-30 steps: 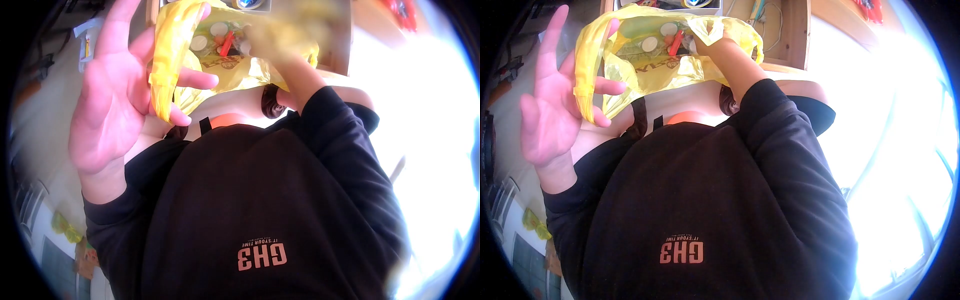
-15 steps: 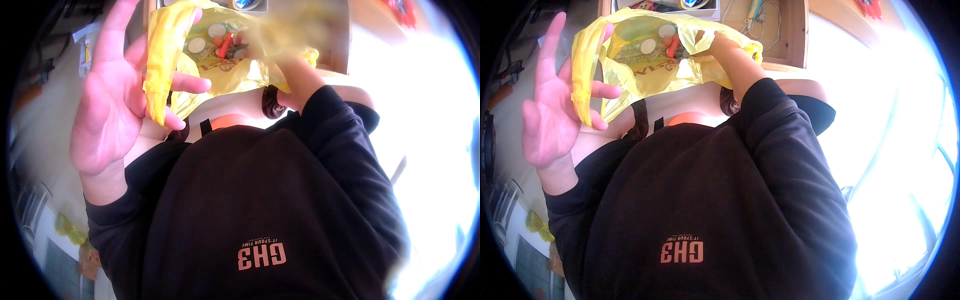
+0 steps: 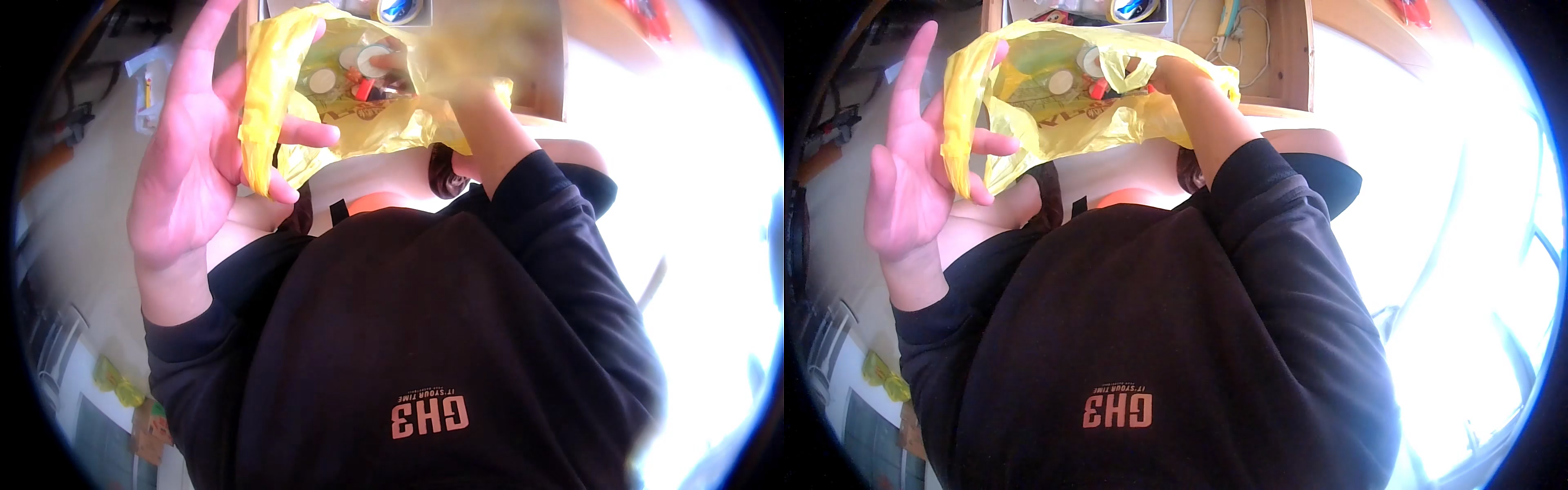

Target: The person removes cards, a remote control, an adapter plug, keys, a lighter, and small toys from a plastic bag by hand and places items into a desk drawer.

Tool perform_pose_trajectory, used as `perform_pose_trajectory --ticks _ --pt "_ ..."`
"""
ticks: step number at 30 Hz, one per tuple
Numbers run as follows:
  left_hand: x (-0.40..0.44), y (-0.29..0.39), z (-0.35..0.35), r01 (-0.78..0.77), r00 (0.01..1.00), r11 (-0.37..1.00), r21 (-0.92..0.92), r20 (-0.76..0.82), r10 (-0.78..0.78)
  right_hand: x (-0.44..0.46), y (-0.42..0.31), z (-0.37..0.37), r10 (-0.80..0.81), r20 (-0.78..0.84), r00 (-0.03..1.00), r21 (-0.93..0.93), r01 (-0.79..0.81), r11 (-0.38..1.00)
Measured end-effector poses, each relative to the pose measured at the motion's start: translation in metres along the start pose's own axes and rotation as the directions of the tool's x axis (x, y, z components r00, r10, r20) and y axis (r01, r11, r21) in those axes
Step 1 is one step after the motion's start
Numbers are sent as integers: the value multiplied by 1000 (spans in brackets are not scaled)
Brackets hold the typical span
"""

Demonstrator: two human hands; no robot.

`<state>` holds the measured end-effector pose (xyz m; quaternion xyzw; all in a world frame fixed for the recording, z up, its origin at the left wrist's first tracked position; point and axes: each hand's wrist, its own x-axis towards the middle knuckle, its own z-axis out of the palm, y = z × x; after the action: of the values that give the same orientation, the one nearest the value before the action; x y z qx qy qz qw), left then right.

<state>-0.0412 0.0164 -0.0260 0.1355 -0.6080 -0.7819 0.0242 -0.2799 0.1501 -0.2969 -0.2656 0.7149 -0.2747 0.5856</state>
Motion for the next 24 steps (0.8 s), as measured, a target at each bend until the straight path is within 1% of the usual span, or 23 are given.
perform_pose_trajectory --ticks 1,3,4,5,7,9,12,16,19,21,23,24 --pt "0 1 0 -5 1000 1000 -3 -4 5 -10 -14 2 17 19 1000 74 -19 997" --pt "-1 3 -1 -13 1000 1000 -8 -15 13 -27 -41 13 -127 15 992 15 127 992" --pt "-2 3 -1 -17 1000 1000 -5 -25 17 -15 -26 17 -262 -4 965 -89 261 961" --pt "-3 4 -1 -20 999 1000 -2 -35 20 -12 -23 23 -325 -26 945 -175 316 932" --pt "-3 5 -5 -28 999 1000 -4 -39 28 -5 -20 31 -333 -90 939 -232 305 924" --pt "-3 7 -11 -38 999 999 -7 -31 38 0 -19 35 -315 -137 939 -225 280 933" --pt "-4 9 -17 -29 999 1000 8 -32 29 5 -19 31 -274 -164 948 -108 259 960" --pt "-3 10 -14 -20 1000 1000 -4 -14 20 3 -23 25 -251 -132 959 100 265 959" --pt "-4 10 -12 -26 1000 999 -24 -2 26 -1 -36 28 -321 -80 944 262 331 907" --pt "-5 11 -14 -35 999 999 -28 1 35 -23 -55 31 -429 -44 902 329 419 847" --pt "-5 11 -16 -30 1000 999 -39 1 30 -45 -76 28 -373 -31 927 153 374 915" --pt "-4 11 -16 -29 1000 999 -43 2 29 -57 -90 24 -266 -59 962 -63 262 963"
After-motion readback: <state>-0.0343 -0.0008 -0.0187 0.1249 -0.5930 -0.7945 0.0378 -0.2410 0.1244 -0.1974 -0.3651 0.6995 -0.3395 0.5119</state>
